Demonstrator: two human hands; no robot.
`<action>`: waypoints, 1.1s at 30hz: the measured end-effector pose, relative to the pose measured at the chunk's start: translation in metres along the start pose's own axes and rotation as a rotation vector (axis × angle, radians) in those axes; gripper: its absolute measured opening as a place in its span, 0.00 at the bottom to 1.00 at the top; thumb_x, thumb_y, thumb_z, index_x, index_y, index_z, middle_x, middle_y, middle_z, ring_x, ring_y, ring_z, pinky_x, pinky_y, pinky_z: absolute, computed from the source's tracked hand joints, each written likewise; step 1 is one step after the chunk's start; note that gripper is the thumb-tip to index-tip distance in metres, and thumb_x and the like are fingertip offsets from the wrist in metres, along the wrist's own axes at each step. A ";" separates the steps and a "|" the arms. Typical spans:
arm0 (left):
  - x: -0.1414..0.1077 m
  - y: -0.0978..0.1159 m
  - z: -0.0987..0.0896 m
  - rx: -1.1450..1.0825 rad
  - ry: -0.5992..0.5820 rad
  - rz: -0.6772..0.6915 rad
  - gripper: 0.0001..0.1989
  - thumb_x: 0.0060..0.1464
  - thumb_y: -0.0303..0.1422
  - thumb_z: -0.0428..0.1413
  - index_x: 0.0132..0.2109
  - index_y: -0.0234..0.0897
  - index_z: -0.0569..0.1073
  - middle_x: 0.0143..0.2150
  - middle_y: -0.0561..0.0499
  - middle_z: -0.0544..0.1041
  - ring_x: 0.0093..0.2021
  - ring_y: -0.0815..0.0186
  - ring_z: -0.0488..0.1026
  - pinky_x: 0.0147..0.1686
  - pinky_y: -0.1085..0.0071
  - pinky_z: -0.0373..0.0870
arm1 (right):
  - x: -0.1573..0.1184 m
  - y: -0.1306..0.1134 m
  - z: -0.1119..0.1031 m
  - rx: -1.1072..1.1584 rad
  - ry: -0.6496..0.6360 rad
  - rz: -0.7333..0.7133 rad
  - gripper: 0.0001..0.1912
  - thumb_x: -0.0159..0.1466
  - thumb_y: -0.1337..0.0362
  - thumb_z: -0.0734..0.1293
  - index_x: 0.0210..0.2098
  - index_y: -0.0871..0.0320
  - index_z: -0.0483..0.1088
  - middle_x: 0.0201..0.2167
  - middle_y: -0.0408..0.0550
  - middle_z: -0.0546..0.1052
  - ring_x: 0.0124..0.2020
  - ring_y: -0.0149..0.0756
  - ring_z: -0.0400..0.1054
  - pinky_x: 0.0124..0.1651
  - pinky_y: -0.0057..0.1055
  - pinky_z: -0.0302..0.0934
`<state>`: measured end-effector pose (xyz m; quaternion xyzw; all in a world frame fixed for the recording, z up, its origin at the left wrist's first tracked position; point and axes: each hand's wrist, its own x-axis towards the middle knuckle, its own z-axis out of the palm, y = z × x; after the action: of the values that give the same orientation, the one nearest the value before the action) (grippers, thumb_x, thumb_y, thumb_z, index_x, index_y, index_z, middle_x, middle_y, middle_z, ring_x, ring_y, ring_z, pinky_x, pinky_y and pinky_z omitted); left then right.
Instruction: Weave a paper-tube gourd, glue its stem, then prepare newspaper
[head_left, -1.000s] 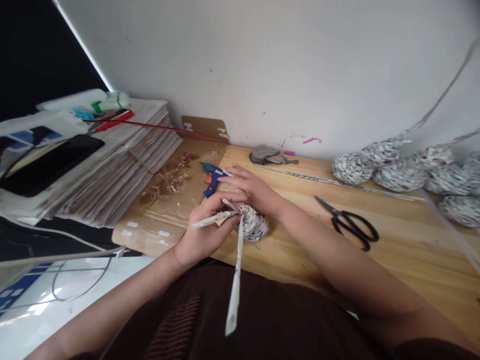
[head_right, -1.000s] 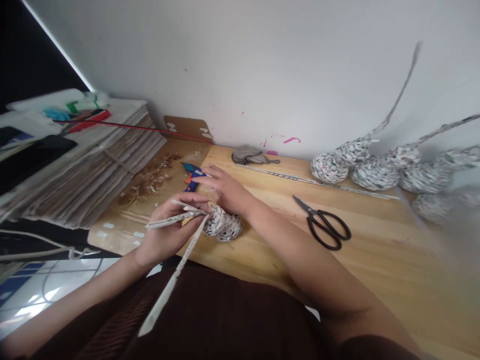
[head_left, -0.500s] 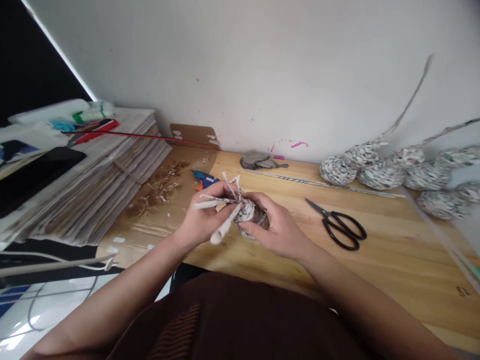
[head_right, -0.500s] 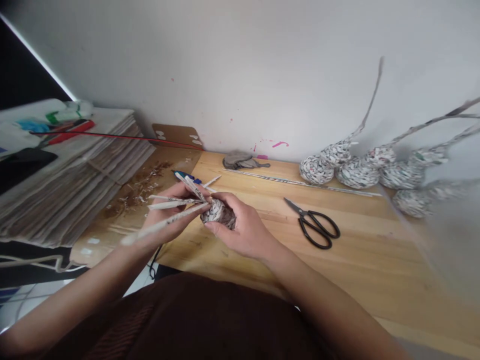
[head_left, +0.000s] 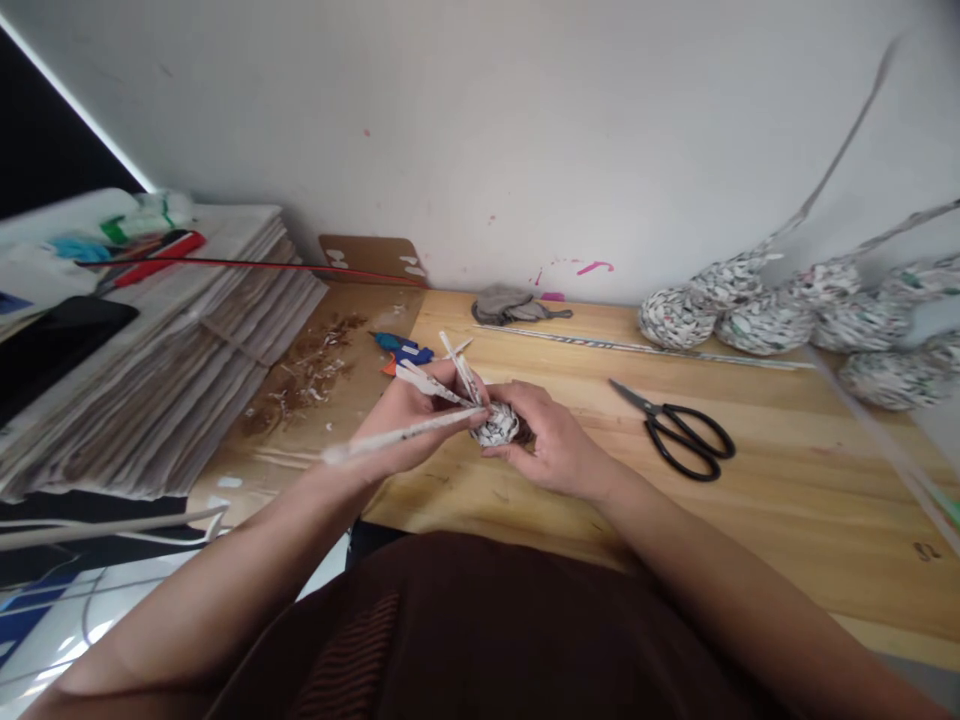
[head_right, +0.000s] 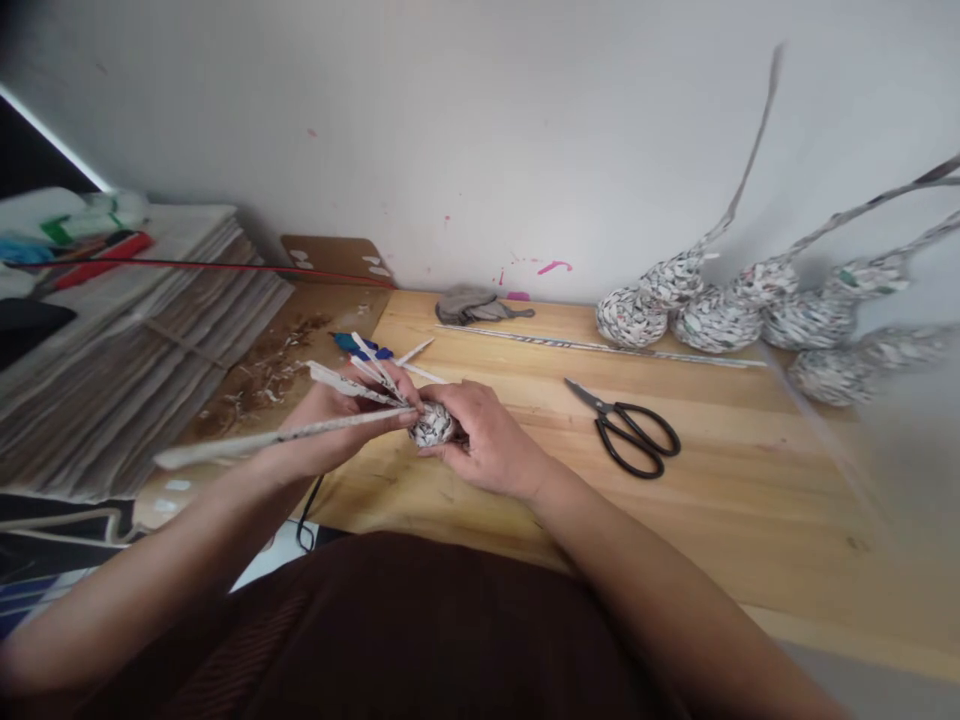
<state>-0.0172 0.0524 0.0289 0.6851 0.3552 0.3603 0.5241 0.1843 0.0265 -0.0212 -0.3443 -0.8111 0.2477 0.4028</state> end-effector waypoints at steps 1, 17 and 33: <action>0.000 0.000 -0.001 -0.008 -0.015 -0.018 0.10 0.51 0.35 0.68 0.35 0.35 0.76 0.31 0.51 0.77 0.32 0.66 0.76 0.33 0.70 0.75 | 0.000 0.002 -0.001 0.002 -0.013 -0.006 0.24 0.63 0.59 0.72 0.57 0.54 0.66 0.49 0.55 0.79 0.48 0.47 0.73 0.53 0.45 0.65; -0.027 0.004 0.011 0.155 0.116 0.099 0.01 0.59 0.29 0.61 0.37 0.38 0.76 0.36 0.51 0.78 0.37 0.66 0.77 0.41 0.69 0.75 | -0.005 -0.003 0.004 -0.037 -0.016 -0.061 0.25 0.66 0.50 0.69 0.56 0.56 0.63 0.47 0.55 0.77 0.47 0.46 0.71 0.52 0.44 0.63; -0.032 -0.006 0.024 0.477 0.248 0.187 0.15 0.55 0.23 0.60 0.48 0.42 0.78 0.41 0.51 0.83 0.42 0.64 0.81 0.49 0.65 0.78 | -0.007 -0.005 0.009 -0.072 0.017 -0.004 0.18 0.67 0.54 0.67 0.53 0.55 0.65 0.41 0.52 0.76 0.43 0.46 0.71 0.49 0.44 0.63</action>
<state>-0.0126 0.0151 0.0143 0.7696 0.4265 0.3943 0.2652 0.1784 0.0169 -0.0257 -0.3589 -0.8166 0.2146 0.3978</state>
